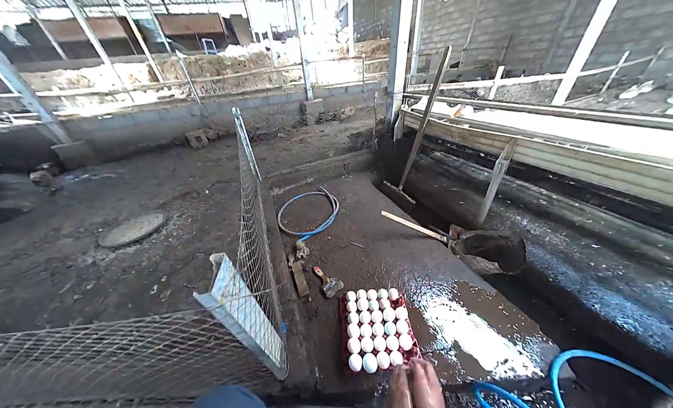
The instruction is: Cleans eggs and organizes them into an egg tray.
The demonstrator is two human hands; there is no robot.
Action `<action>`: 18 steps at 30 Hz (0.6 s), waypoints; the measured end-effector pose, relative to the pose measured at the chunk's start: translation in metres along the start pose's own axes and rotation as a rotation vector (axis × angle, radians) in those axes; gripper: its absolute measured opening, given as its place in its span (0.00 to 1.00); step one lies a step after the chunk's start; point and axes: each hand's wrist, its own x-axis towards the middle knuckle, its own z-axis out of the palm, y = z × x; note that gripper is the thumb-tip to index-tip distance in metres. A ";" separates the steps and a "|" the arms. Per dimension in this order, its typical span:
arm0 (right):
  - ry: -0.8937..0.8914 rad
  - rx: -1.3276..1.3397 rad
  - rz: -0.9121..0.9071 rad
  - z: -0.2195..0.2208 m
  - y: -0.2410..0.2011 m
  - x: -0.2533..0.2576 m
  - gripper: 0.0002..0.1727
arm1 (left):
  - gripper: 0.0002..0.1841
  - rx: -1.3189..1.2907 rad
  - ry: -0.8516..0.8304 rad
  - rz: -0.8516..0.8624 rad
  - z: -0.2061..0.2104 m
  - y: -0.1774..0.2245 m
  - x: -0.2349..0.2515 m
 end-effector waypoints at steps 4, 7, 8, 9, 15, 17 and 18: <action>0.067 0.065 0.025 -0.004 0.002 0.009 0.23 | 0.29 0.030 -0.046 -0.029 0.000 0.002 -0.010; 0.025 0.045 0.023 -0.006 -0.003 0.004 0.24 | 0.28 0.010 -0.002 0.020 0.007 -0.009 -0.002; -0.007 0.023 -0.030 -0.006 0.000 -0.004 0.24 | 0.27 0.008 -0.005 0.037 0.007 -0.015 -0.001; 0.000 0.018 -0.059 -0.006 0.005 -0.007 0.24 | 0.27 0.015 -0.024 0.032 0.006 -0.018 -0.002; 0.032 0.001 -0.045 -0.004 0.008 -0.002 0.22 | 0.29 -0.033 -0.047 -0.004 0.002 -0.011 -0.005; 0.044 0.011 -0.062 -0.003 0.017 -0.005 0.22 | 0.28 -0.006 -0.111 -0.011 -0.005 -0.012 -0.007; 0.053 0.048 0.010 -0.006 0.016 0.003 0.21 | 0.26 0.020 -0.132 -0.061 -0.007 -0.002 -0.011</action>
